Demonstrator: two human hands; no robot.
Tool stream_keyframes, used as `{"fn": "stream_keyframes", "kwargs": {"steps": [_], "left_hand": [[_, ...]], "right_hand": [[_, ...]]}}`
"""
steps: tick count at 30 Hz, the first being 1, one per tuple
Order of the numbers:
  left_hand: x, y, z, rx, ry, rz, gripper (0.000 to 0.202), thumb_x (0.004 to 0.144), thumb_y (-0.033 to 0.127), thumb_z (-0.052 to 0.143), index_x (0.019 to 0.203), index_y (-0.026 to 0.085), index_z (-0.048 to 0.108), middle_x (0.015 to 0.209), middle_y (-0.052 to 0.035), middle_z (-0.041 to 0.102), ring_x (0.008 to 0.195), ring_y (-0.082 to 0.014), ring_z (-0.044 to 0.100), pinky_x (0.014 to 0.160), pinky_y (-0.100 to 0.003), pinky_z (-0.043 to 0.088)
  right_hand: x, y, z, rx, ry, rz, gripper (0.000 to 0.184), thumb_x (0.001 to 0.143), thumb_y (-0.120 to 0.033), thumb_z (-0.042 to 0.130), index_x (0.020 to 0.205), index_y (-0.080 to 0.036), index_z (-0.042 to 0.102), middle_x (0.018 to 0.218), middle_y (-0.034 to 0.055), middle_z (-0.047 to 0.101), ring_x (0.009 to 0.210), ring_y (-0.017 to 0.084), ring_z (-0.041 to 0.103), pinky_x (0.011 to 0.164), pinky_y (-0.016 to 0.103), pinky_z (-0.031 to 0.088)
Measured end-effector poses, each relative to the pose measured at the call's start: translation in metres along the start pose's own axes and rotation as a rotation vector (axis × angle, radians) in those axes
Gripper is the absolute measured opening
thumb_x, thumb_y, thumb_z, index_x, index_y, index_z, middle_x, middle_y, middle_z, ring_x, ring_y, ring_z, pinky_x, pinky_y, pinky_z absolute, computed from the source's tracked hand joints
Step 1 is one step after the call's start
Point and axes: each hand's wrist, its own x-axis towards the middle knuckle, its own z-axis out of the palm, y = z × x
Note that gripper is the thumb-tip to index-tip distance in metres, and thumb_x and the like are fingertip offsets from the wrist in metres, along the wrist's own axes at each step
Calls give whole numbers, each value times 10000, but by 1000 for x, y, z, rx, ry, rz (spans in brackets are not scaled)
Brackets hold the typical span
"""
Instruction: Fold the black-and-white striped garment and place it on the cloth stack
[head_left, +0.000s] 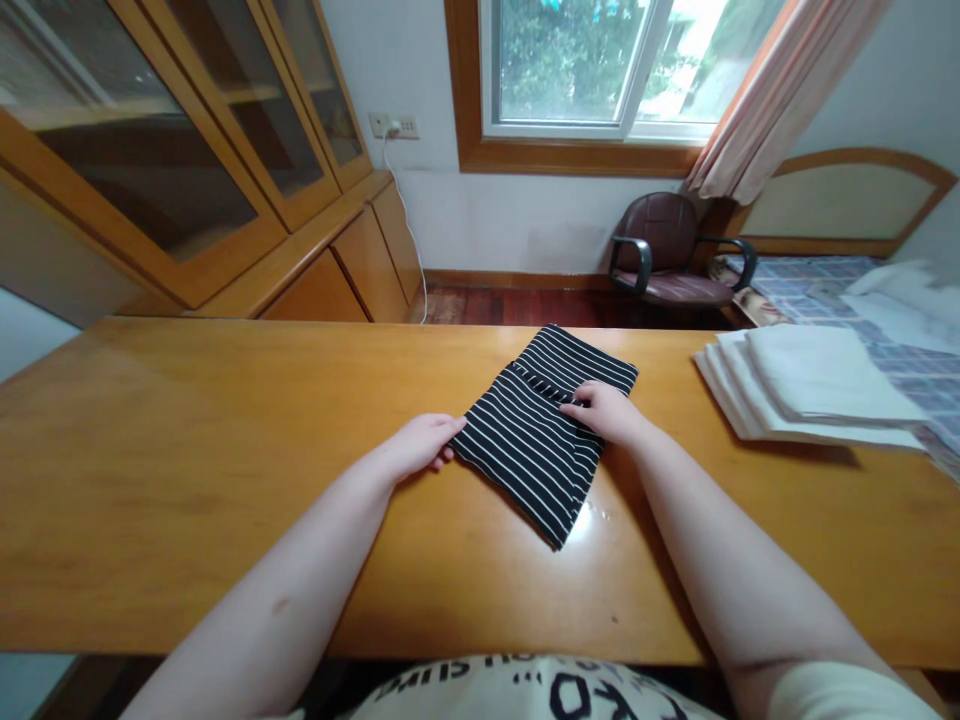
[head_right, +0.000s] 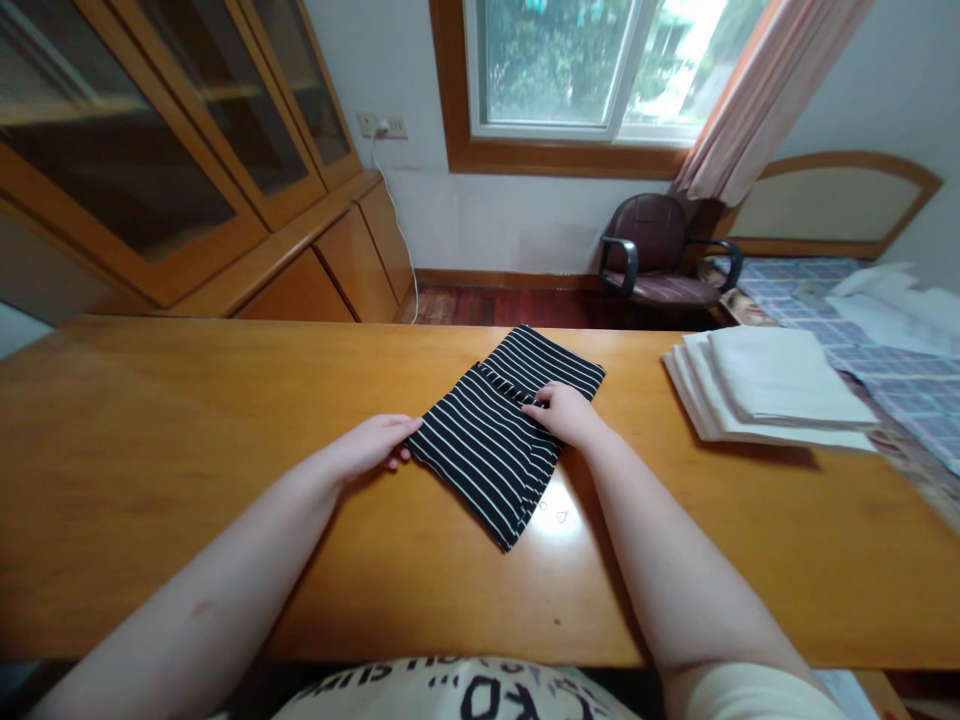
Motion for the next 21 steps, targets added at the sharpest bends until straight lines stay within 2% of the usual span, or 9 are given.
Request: {"fn": "stream_keyframes", "kwargs": {"steps": [2, 4, 7, 9, 10, 14, 16, 19, 21], "left_hand": [[-6, -3, 2, -1, 9, 4, 497, 647, 649, 611, 737, 163, 560, 691, -21, 600, 612, -121, 527, 489, -217, 385], [-11, -4, 1, 6, -42, 3, 461, 637, 596, 657, 792, 170, 573, 752, -30, 635, 685, -143, 577, 533, -226, 425], [-19, -3, -6, 3, -241, -18, 441, 643, 510, 703, 924, 191, 584, 852, -42, 665, 759, -161, 622, 606, -246, 475], [-22, -2, -12, 11, -363, -2, 436, 656, 468, 710, 978, 200, 591, 848, -34, 661, 722, -146, 613, 606, -244, 475], [-23, -2, -14, 19, -385, 26, 417, 664, 452, 707, 976, 196, 603, 832, -26, 655, 692, -133, 596, 593, -236, 464], [-20, -4, -16, 43, -336, 115, 337, 683, 426, 686, 896, 168, 641, 814, -21, 644, 621, -101, 520, 518, -209, 372], [-17, -7, -16, 48, -304, 90, 341, 671, 450, 683, 853, 166, 629, 775, -11, 632, 586, -98, 497, 501, -215, 351], [-13, -12, -15, 64, -223, 31, 353, 661, 506, 650, 752, 180, 547, 583, 49, 514, 489, -91, 436, 489, -231, 347], [-12, -15, -14, 137, -170, 15, 341, 655, 491, 642, 753, 195, 505, 543, 73, 466, 459, -92, 413, 478, -235, 332]], "right_hand": [[0, 1, 1, 26, -9, -25, 311, 835, -475, 573, 704, -201, 644, 830, 32, 617, 772, 174, 571, 708, 276, 421], [1, 2, 2, 22, -24, -56, 317, 862, -458, 542, 699, -201, 629, 810, 32, 611, 769, 173, 571, 716, 273, 425], [3, 2, 3, -26, -50, -145, 324, 900, -407, 496, 684, -196, 615, 808, 44, 611, 784, 176, 567, 749, 274, 424], [3, 1, 3, -63, -59, -201, 324, 917, -371, 472, 693, -191, 621, 818, 57, 617, 808, 182, 563, 783, 281, 421], [3, 1, 3, -79, -62, -217, 321, 922, -356, 464, 704, -189, 629, 827, 64, 622, 825, 187, 562, 804, 288, 418], [3, -2, 4, -106, -45, -217, 299, 914, -345, 470, 738, -186, 652, 851, 73, 631, 859, 195, 558, 843, 304, 415], [2, -1, 5, -99, -35, -212, 286, 900, -346, 481, 737, -187, 656, 842, 67, 627, 850, 193, 559, 835, 302, 420], [3, 0, 7, -84, -16, -194, 244, 863, -348, 524, 741, -189, 664, 848, 65, 624, 840, 192, 564, 821, 297, 426], [3, 1, 7, -79, -1, -190, 212, 835, -354, 563, 754, -189, 668, 873, 68, 627, 850, 196, 566, 822, 300, 430]]}}
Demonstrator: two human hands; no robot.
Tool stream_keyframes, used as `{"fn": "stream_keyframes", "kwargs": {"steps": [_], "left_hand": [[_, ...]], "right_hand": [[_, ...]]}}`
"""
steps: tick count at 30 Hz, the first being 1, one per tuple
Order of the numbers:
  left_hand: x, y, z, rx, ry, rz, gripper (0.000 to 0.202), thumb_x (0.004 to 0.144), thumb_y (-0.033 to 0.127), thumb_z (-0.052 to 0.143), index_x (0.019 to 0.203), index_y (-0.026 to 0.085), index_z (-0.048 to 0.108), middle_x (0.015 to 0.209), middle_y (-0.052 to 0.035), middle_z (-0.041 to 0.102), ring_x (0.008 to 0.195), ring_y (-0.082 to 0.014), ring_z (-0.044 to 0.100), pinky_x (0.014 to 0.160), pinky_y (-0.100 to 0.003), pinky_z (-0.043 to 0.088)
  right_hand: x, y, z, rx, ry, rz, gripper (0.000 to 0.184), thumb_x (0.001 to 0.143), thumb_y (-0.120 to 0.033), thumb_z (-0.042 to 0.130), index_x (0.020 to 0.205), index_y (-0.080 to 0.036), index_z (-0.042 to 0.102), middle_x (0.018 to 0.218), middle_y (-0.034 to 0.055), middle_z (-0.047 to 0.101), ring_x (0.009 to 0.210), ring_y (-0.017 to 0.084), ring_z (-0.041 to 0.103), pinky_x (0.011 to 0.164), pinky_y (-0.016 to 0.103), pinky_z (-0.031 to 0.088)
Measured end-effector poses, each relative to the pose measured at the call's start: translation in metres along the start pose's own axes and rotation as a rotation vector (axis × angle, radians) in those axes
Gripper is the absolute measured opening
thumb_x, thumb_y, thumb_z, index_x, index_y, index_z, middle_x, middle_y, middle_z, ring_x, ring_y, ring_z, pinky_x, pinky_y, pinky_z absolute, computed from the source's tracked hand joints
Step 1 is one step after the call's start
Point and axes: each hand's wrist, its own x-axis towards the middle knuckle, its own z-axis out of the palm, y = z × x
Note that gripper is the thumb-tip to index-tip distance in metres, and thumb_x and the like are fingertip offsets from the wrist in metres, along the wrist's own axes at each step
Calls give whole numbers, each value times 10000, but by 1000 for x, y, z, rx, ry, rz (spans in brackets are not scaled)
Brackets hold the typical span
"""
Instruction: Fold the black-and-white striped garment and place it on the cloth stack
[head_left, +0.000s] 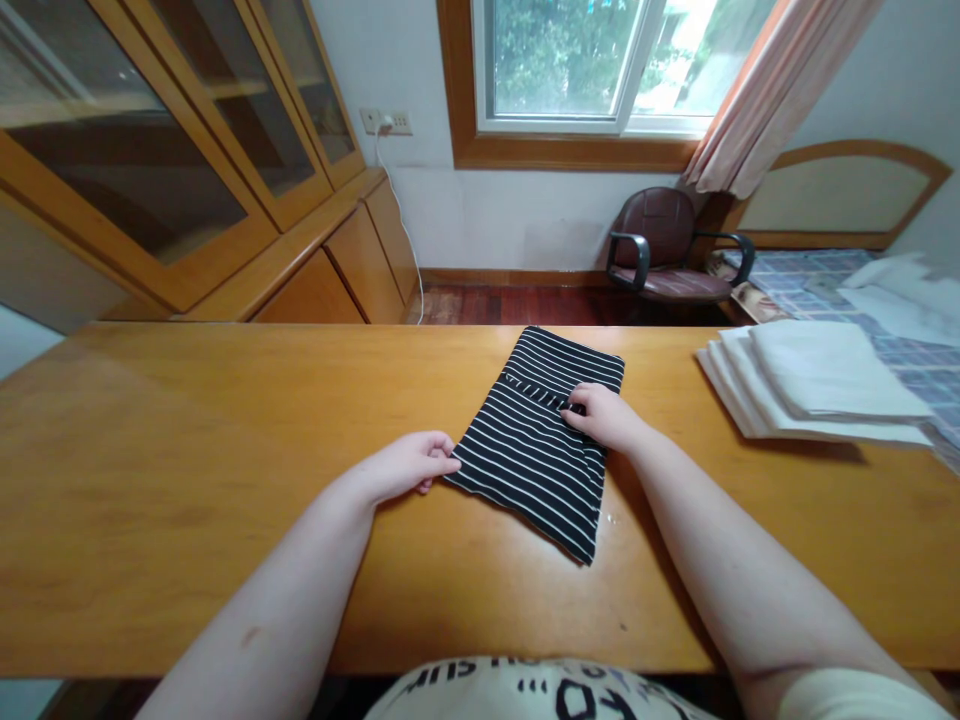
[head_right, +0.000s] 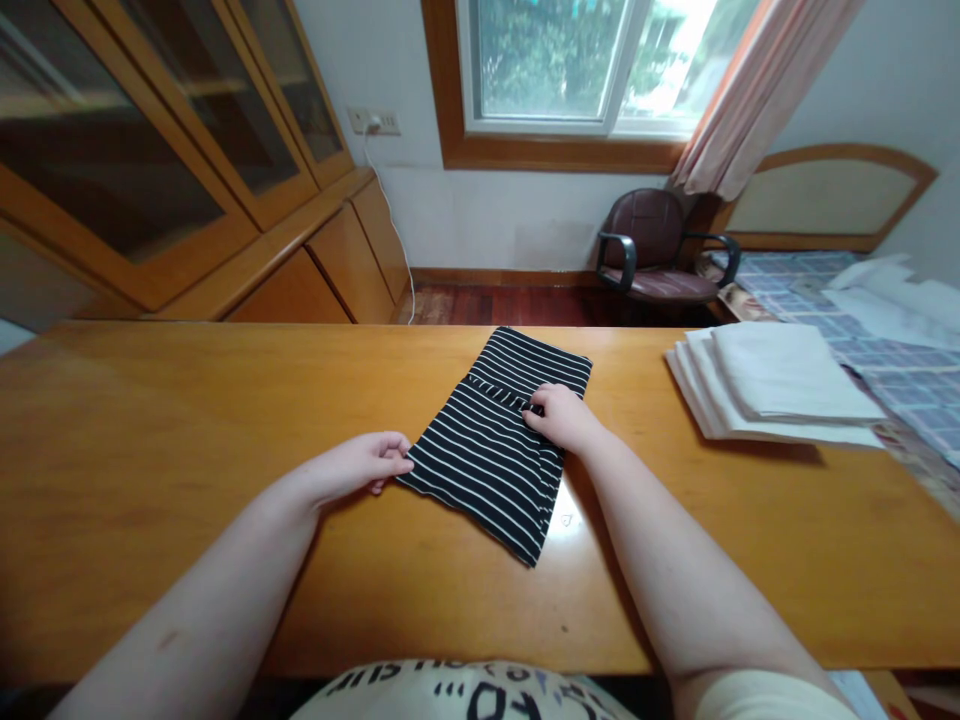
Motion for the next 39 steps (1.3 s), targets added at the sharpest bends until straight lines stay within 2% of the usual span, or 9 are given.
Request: {"fn": "stream_keyframes", "kwargs": {"steps": [6, 10, 13, 16, 20, 24, 28, 34, 39], "left_hand": [[-10, 12, 9, 531, 206, 18, 240, 709, 400, 634, 811, 196, 561, 741, -4, 637, 659, -161, 574, 605, -271, 416], [-17, 27, 26, 698, 514, 374, 348, 867, 416, 492, 1110, 185, 588, 1173, -101, 634, 1065, -239, 583, 912, -387, 448], [-17, 32, 48, 852, 451, 733, 417, 904, 424, 458, 1255, 219, 550, 1408, -94, 490, 1286, -250, 442, 1072, -450, 343], [-11, 30, 74, 983, 328, 865, 500, 899, 490, 449, 1333, 246, 502, 1476, -74, 417, 1367, -269, 344, 1133, -498, 241], [4, 20, 96, 1049, 229, 802, 620, 876, 580, 425, 1404, 254, 425, 1490, -82, 395, 1400, -282, 287, 1153, -520, 163], [11, 13, 102, 1013, 193, 707, 656, 872, 619, 381, 1449, 311, 338, 1544, -48, 290, 1433, -309, 190, 1134, -613, 90], [7, 14, 101, 977, 182, 637, 668, 857, 649, 372, 1460, 374, 290, 1564, 9, 220, 1437, -375, 113, 1082, -711, 13], [13, 14, 74, 867, 322, 374, 644, 911, 578, 295, 1474, 265, 305, 1553, -43, 250, 1433, -315, 187, 1140, -557, 199], [17, 15, 47, 862, 513, 266, 574, 920, 525, 329, 1381, 215, 472, 1467, -83, 426, 1400, -341, 273, 1119, -595, 212]], "right_hand": [[0, -2, 4, 46, 35, -70, 154, 805, -341, 619, 820, -191, 652, 853, 51, 632, 861, 211, 578, 829, 343, 458], [0, 1, 7, 208, 140, 34, 265, 873, -377, 546, 1054, -206, 636, 917, 47, 663, 801, 183, 611, 759, 338, 506], [0, -1, 5, 187, 256, 37, 372, 919, -347, 473, 1250, -201, 558, 1117, 83, 649, 929, 200, 623, 871, 384, 502], [-5, -17, 2, 41, 258, -107, 409, 942, -313, 425, 1313, -178, 532, 1310, 114, 566, 1187, 232, 532, 1030, 428, 409], [-10, -47, 11, -87, 73, -269, 430, 949, -285, 414, 1368, -233, 496, 1466, 67, 418, 1355, 221, 371, 1101, 449, 325], [-9, -55, 25, -158, -99, -222, 469, 971, -311, 364, 1431, -238, 418, 1520, 63, 309, 1403, 242, 271, 1124, 479, 270], [-7, -47, 29, -205, -107, -175, 492, 978, -344, 349, 1459, -243, 373, 1539, 75, 246, 1416, 255, 226, 1132, 470, 252], [-10, -42, 35, -232, -61, -200, 565, 972, -433, 333, 1482, -188, 322, 1528, 82, 274, 1412, 231, 246, 1145, 445, 239], [-10, -43, 31, -218, -74, -275, 595, 965, -443, 342, 1488, -162, 299, 1526, 89, 280, 1409, 225, 259, 1145, 437, 242]]}}
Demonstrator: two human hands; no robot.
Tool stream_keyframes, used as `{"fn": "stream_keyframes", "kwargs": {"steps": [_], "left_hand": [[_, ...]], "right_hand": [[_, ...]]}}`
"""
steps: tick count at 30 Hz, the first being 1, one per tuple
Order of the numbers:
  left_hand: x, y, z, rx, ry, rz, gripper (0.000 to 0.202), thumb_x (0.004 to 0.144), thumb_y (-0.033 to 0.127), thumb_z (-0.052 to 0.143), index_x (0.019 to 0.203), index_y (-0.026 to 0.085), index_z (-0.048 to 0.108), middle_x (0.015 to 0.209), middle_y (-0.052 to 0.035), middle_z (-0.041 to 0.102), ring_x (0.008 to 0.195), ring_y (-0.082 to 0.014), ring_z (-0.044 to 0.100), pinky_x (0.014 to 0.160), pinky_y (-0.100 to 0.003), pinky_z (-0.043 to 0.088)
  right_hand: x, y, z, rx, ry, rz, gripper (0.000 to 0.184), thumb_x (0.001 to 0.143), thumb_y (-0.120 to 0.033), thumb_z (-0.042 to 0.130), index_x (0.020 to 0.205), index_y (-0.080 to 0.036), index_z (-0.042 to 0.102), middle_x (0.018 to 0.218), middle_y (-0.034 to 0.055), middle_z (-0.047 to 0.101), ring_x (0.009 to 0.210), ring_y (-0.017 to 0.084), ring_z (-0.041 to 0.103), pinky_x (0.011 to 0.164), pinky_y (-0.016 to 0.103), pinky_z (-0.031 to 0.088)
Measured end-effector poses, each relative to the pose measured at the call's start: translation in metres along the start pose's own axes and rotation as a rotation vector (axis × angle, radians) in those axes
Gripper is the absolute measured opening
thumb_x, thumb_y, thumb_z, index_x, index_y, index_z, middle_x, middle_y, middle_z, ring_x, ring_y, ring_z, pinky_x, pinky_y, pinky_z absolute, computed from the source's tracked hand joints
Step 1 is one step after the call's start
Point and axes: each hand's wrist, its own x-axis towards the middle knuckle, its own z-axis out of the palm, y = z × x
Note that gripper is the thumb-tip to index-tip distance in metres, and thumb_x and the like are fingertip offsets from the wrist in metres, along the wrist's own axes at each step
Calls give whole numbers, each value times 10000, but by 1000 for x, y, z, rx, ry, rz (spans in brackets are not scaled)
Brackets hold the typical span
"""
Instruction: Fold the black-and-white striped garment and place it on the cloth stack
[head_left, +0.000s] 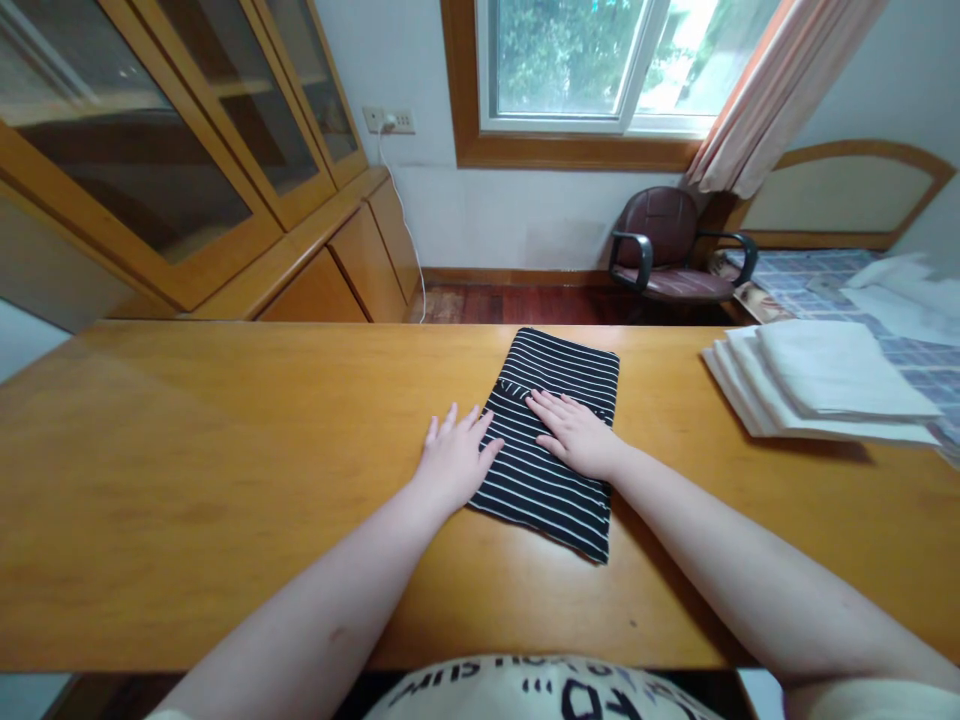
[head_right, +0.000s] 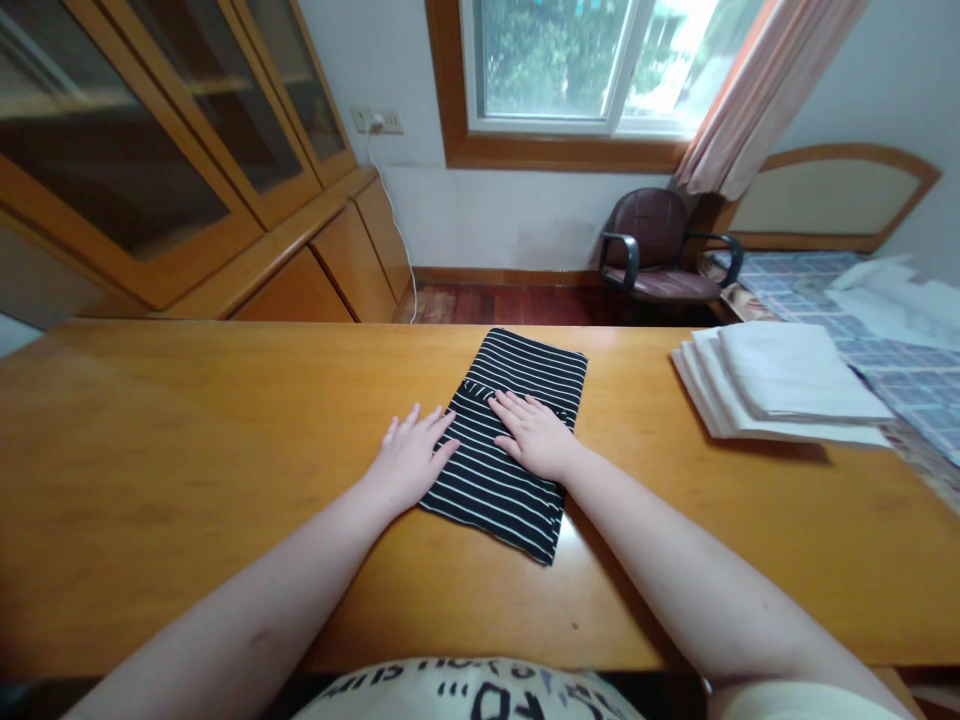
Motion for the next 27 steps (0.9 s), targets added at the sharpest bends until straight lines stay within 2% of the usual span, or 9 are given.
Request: {"fn": "stream_keyframes", "kwargs": {"steps": [3, 6, 8, 11, 15, 19, 21, 24, 27], "left_hand": [[0, 2, -4, 33, 105, 146, 559, 923, 502, 340, 1342, 174, 510, 1465, -102, 427, 1421, -294, 236, 1161, -540, 146], [1, 7, 0, 58, 35, 324, 681, 883, 541, 416, 1451, 171, 348, 1546, -103, 268, 1450, -285, 133, 1168, -544, 77], [4, 9, 5, 73, -60, 303, 793, 839, 591, 457, 1483, 167, 270, 1560, -124, 206, 1450, -319, 100, 1145, -596, 65], [8, 9, 11, 70, -146, 235, 887, 806, 640, 458, 1499, 149, 202, 1568, -141, 143, 1451, -331, 78, 1121, -638, 40], [6, 13, 13, 35, -171, 212, 905, 809, 654, 428, 1506, 142, 164, 1571, -142, 102, 1455, -324, 48, 1115, -641, -4], [0, 19, 15, 18, -161, 185, 897, 815, 664, 400, 1506, 143, 165, 1573, -146, 88, 1451, -348, 23, 1093, -672, -35], [-2, 22, 16, 9, -165, 176, 895, 823, 666, 382, 1506, 133, 160, 1574, -147, 80, 1449, -354, 11, 1087, -681, -34], [-3, 23, 15, -14, -179, 165, 858, 844, 649, 363, 1507, 143, 161, 1573, -142, 79, 1451, -348, 18, 1093, -676, -18], [-2, 23, 12, -37, -180, 147, 795, 873, 618, 334, 1504, 158, 184, 1571, -139, 102, 1451, -341, 46, 1097, -674, 14]], "right_hand": [[1, -3, -5, 27, -19, -73, 597, 965, -460, 337, 1494, -186, 286, 1529, 83, 275, 1408, 214, 263, 1148, 433, 235], [-1, -8, -4, 6, 1, -72, 680, 941, -533, 357, 1501, -160, 258, 1543, 108, 222, 1426, 238, 204, 1157, 472, 184], [-6, -9, -1, -21, 10, -22, 742, 919, -584, 368, 1499, -135, 258, 1545, 124, 206, 1432, 263, 172, 1156, 504, 161], [-16, -4, 3, -30, -8, 64, 749, 920, -596, 349, 1497, -126, 263, 1533, 125, 249, 1424, 254, 208, 1152, 477, 203], [-31, 13, 4, -40, -3, 151, 729, 919, -593, 360, 1503, -170, 255, 1532, 116, 260, 1419, 257, 225, 1145, 485, 214], [-48, 15, -5, -42, 32, 232, 745, 903, -594, 400, 1501, -173, 258, 1538, 145, 235, 1426, 307, 179, 1137, 576, 128], [-61, 8, -12, 37, 53, 199, 729, 912, -582, 390, 1504, -179, 250, 1551, 144, 201, 1435, 299, 144, 1142, 567, 123], [-85, -6, -22, 257, 2, 27, 731, 925, -596, 334, 1519, -194, 196, 1569, 122, 146, 1445, 250, 117, 1149, 488, 196], [-105, -17, -29, 327, -73, -101, 885, 827, -700, 443, 1517, -199, 207, 1569, 134, 135, 1443, 292, 108, 1145, 532, 155]]}}
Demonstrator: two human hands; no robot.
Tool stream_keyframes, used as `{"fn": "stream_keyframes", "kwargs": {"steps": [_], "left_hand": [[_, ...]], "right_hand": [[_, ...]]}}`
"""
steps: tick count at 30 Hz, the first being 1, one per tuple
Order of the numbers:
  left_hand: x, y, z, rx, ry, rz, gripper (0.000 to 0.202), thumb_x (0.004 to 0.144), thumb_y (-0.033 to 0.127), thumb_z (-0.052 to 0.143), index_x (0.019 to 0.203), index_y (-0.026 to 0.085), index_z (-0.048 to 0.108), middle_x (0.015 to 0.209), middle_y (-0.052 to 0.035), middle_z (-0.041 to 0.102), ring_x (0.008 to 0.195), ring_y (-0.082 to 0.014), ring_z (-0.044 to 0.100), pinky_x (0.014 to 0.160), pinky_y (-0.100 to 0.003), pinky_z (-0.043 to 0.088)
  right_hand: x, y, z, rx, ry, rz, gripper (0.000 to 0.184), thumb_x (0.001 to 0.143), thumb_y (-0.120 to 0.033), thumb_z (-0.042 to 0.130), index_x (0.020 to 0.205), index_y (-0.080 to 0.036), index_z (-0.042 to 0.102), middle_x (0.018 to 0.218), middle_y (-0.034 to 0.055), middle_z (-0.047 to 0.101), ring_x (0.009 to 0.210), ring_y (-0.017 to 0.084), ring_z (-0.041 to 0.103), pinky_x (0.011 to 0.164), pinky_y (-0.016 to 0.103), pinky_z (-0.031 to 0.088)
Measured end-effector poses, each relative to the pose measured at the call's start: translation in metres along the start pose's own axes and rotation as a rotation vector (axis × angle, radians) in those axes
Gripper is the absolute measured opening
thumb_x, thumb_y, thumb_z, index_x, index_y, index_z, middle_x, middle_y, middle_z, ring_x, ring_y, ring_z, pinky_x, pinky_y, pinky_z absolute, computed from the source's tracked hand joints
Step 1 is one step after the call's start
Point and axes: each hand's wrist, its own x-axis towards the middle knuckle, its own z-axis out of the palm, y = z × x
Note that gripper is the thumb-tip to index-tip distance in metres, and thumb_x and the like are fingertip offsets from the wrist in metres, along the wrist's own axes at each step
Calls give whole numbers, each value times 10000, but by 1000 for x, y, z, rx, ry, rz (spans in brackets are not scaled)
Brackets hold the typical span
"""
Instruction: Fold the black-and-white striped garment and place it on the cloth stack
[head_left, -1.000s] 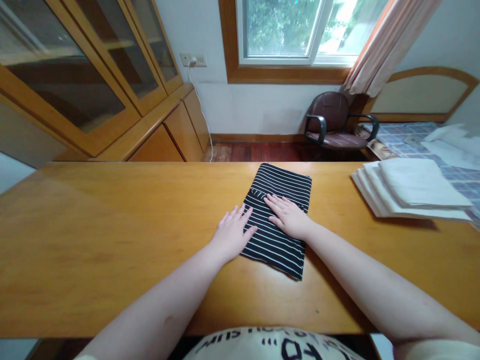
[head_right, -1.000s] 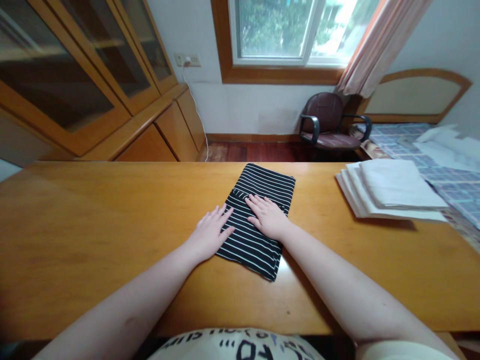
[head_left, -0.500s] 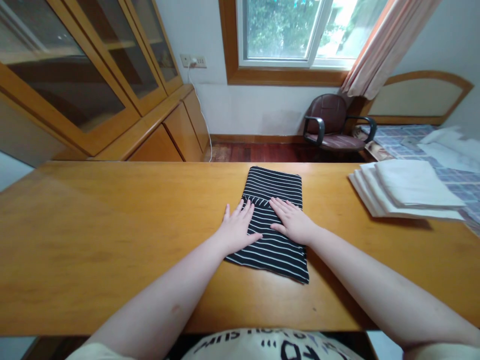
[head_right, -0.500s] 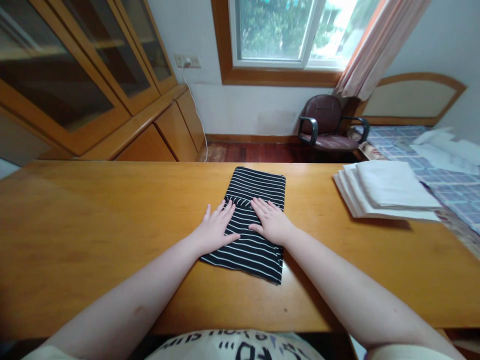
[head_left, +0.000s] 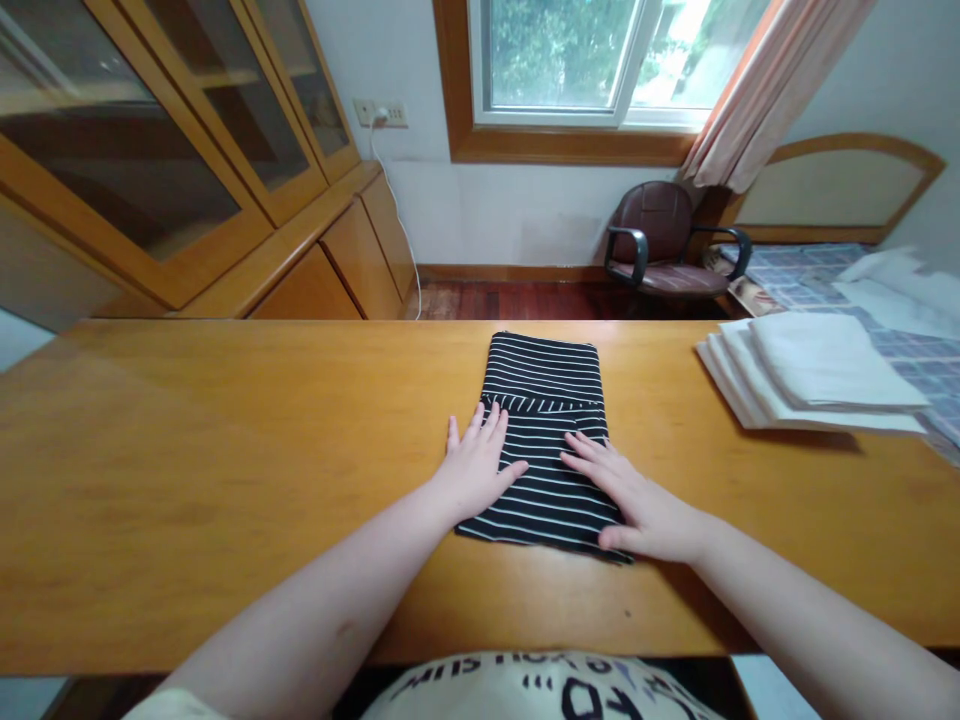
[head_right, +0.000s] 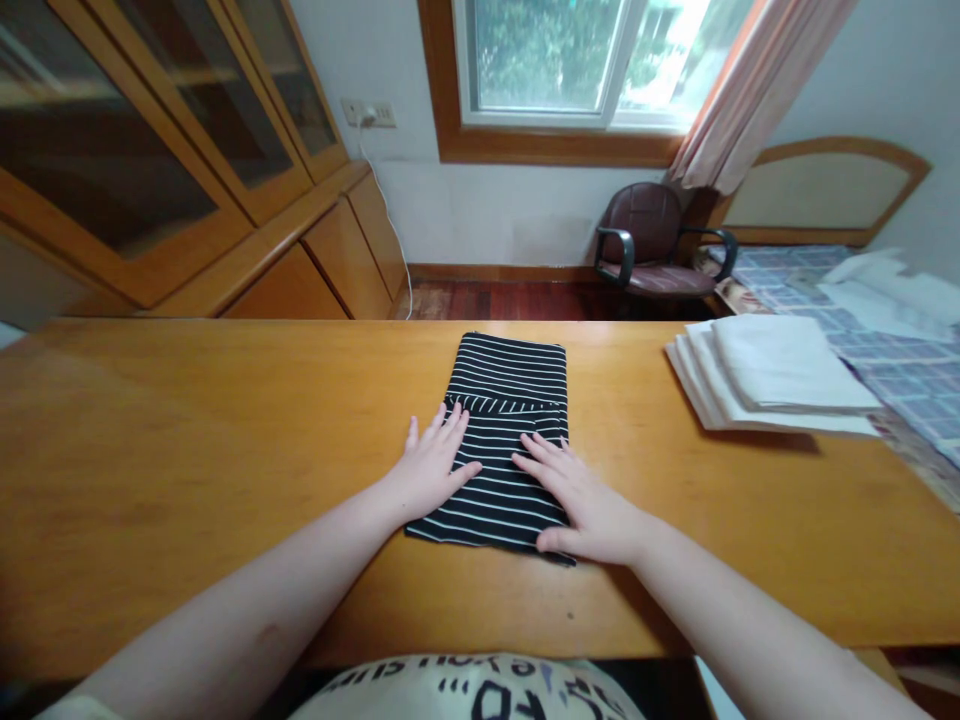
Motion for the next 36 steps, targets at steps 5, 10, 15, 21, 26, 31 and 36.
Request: {"fn": "stream_keyframes", "kwargs": {"steps": [5, 10, 15, 21, 26, 31, 36], "left_hand": [[0, -5, -5, -41, 13, -10, 736, 900, 605, 272, 1496, 177, 218, 1562, -118, 176, 1447, -318, 128, 1101, -673, 28], [1, -15, -13, -95, 49, 16, 649, 918, 584, 249, 1457, 231, 331, 1534, -74, 291, 1426, -272, 231, 1133, -615, 84], [3, -31, -22, -226, 66, 59, 555, 941, 506, 251, 1399, 256, 437, 1484, -27, 400, 1392, -212, 320, 1158, -497, 175], [5, -53, -23, -380, 79, 199, 494, 949, 349, 224, 1333, 268, 524, 1425, 14, 485, 1332, -158, 401, 1156, -401, 232], [5, -58, -29, -343, -77, 267, 512, 862, 242, 374, 1355, 314, 494, 1461, 24, 436, 1363, -199, 363, 1174, -474, 148], [1, -49, -26, -269, 21, 292, 728, 708, 346, 664, 1397, 289, 436, 1476, -43, 419, 1319, -278, 413, 1154, -501, 201], [11, -39, -18, -450, 210, 188, 443, 767, 351, 639, 1193, 235, 614, 1293, -47, 596, 1203, -241, 524, 1058, -411, 385]], "right_hand": [[-15, -6, 2, -116, -58, -138, 839, 748, -543, 642, 1465, -210, 360, 1548, 136, 215, 1421, 338, 183, 1134, 592, 44], [-20, 1, 6, -146, 37, -192, 556, 761, -225, 534, 1316, -192, 545, 1429, 109, 460, 1334, 241, 404, 1131, 457, 273], [-11, 3, 1, 5, 170, -183, 326, 782, -200, 499, 1067, -235, 651, 1122, 66, 686, 1121, 200, 599, 1013, 398, 425], [7, -2, -13, 448, 377, 63, 176, 787, -262, 501, 804, -228, 673, 849, 58, 717, 809, 207, 664, 773, 357, 523], [28, -2, -16, 962, 681, 410, 129, 652, -312, 549, 661, -200, 612, 591, 21, 611, 539, 169, 562, 504, 283, 462], [45, 0, -27, 1103, 868, 503, 161, 680, -361, 470, 679, -217, 543, 652, 39, 621, 601, 205, 581, 558, 342, 496], [57, 8, -38, 934, 972, 533, 250, 741, -434, 462, 784, -211, 567, 721, 29, 639, 710, 225, 617, 620, 345, 508]]}}
